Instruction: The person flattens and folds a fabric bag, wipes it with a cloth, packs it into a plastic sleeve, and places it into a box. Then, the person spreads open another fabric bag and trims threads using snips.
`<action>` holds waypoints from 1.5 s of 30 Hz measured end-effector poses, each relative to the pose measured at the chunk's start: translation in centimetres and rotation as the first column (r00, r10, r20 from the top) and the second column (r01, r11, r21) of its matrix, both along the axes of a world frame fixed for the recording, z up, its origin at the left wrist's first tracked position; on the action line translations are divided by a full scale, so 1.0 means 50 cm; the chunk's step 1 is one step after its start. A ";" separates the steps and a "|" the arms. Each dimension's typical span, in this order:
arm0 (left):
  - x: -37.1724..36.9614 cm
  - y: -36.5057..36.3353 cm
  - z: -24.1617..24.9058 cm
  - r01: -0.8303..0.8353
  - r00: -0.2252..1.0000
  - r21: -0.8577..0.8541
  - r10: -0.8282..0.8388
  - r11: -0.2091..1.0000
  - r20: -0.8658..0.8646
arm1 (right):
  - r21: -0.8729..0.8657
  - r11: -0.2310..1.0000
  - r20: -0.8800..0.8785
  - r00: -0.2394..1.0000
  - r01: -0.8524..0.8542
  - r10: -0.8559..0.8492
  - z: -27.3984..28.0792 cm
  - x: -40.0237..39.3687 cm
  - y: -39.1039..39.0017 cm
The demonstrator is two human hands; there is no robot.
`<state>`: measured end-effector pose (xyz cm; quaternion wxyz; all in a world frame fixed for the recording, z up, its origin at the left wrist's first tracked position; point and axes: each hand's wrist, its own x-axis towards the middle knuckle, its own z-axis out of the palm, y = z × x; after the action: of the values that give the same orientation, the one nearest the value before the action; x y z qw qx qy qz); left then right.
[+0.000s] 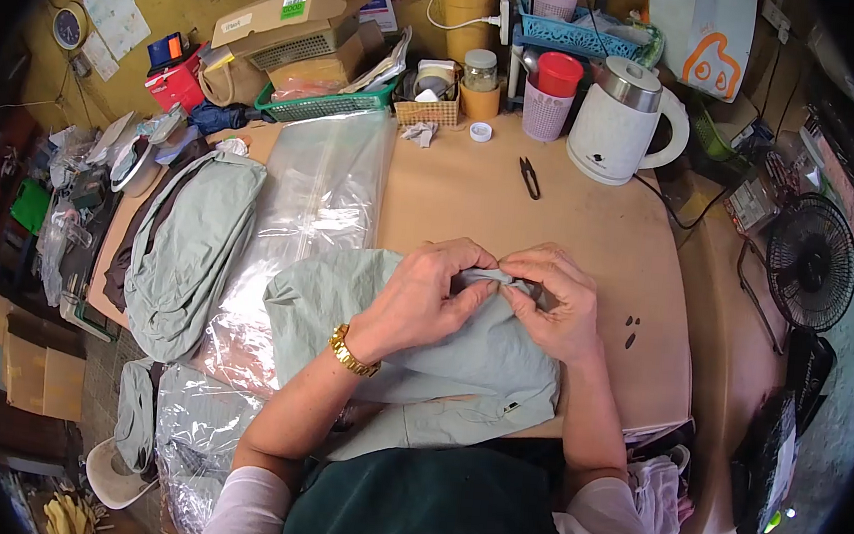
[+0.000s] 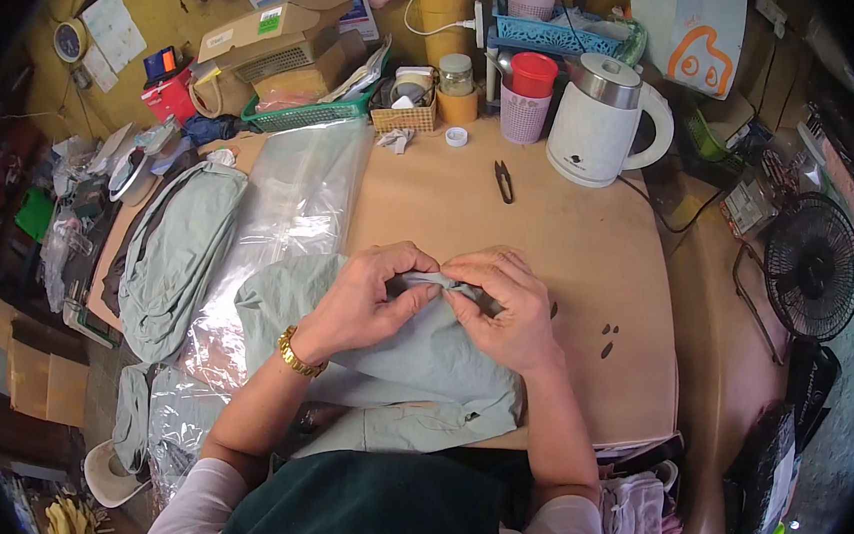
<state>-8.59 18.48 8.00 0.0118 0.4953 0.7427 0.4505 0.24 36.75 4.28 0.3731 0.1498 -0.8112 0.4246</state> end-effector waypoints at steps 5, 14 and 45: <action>-0.009 0.001 -0.012 0.023 0.986 0.033 -0.028 0.999 0.164 | -0.119 0.992 0.007 0.999 0.038 -0.037 0.000 0.001 -0.018; 0.004 0.004 0.006 -0.049 0.994 0.091 0.040 0.995 0.099 | -0.257 0.965 0.103 0.995 0.043 -0.017 -0.032 -0.003 -0.009; -0.149 -0.320 -0.071 -0.204 0.861 -0.292 0.314 0.934 0.401 | -0.508 0.808 0.352 0.928 0.298 -0.121 -0.133 -0.067 0.087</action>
<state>-16.06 2.46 4.44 0.1786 0.2699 0.8294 0.4553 -3.12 41.08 -2.37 0.3162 -0.1227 -0.7126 0.6141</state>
